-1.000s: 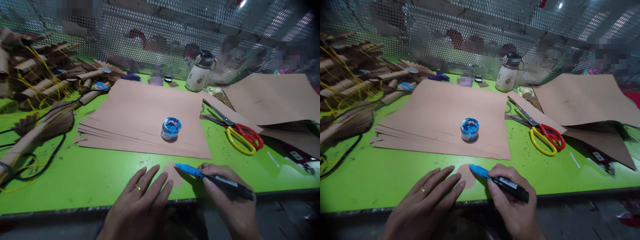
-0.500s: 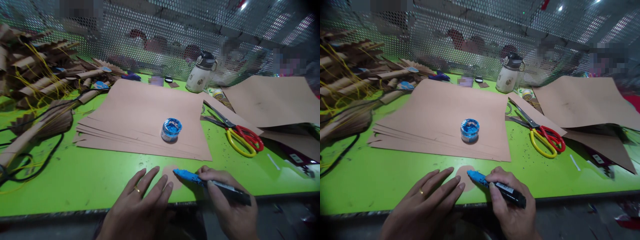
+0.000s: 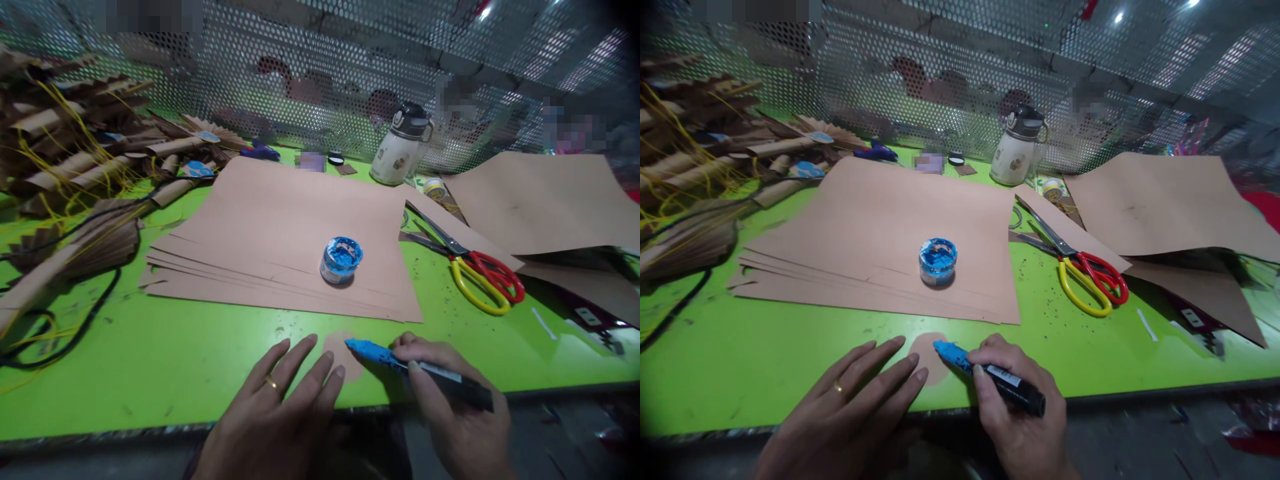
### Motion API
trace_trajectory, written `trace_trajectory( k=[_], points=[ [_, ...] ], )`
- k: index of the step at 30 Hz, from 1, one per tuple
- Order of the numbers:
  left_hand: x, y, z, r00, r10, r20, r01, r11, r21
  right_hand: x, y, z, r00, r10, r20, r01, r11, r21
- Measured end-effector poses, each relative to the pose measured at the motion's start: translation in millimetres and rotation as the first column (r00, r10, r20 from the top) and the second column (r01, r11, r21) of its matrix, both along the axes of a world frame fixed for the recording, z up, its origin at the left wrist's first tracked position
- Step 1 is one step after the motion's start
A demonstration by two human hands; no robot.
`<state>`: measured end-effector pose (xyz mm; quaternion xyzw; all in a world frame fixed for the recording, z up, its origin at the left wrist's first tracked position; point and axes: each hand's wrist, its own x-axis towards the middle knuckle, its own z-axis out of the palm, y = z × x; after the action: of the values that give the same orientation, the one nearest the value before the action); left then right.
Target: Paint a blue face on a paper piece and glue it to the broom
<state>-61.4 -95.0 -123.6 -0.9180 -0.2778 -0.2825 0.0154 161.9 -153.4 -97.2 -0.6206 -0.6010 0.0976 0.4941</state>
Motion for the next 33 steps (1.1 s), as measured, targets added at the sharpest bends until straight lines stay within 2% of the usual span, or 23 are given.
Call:
trace_trajectory(
  k=[4,12,18,21,25,29,33],
  points=[
    [1,-1,-5.5,1.000,0.006,0.022,-0.006,1.000,0.002,-2,1,1.4,1.000,-0.003,-0.028,0.003,1.000,-0.001],
    [3,0,-3.2,1.000,0.025,0.008,-0.025,0.999,0.035,-13,1,1.7,0.978,-0.086,-0.189,0.082,0.996,-0.030],
    [2,-1,-6.2,1.000,0.010,0.030,-0.009,1.000,-0.017,-16,3,3.3,0.975,-0.116,-0.190,0.110,0.993,-0.044],
    [1,0,-3.1,1.000,0.013,0.023,-0.013,1.000,0.005,-14,5,4.6,0.980,-0.129,-0.154,0.125,0.992,-0.035],
    [1,1,0.9,0.999,-0.005,-0.033,0.006,1.000,0.015,-12,6,5.7,0.990,-0.088,-0.106,0.089,0.996,0.003],
    [2,-1,-4.0,0.999,0.024,0.026,-0.024,1.000,0.014,-14,4,4.9,0.975,-0.150,-0.161,0.150,0.989,-0.014],
    [3,-3,-7.4,0.999,0.021,0.038,-0.021,1.000,0.002,-15,1,2.9,0.970,-0.145,-0.196,0.146,0.989,-0.010]
  ],
)
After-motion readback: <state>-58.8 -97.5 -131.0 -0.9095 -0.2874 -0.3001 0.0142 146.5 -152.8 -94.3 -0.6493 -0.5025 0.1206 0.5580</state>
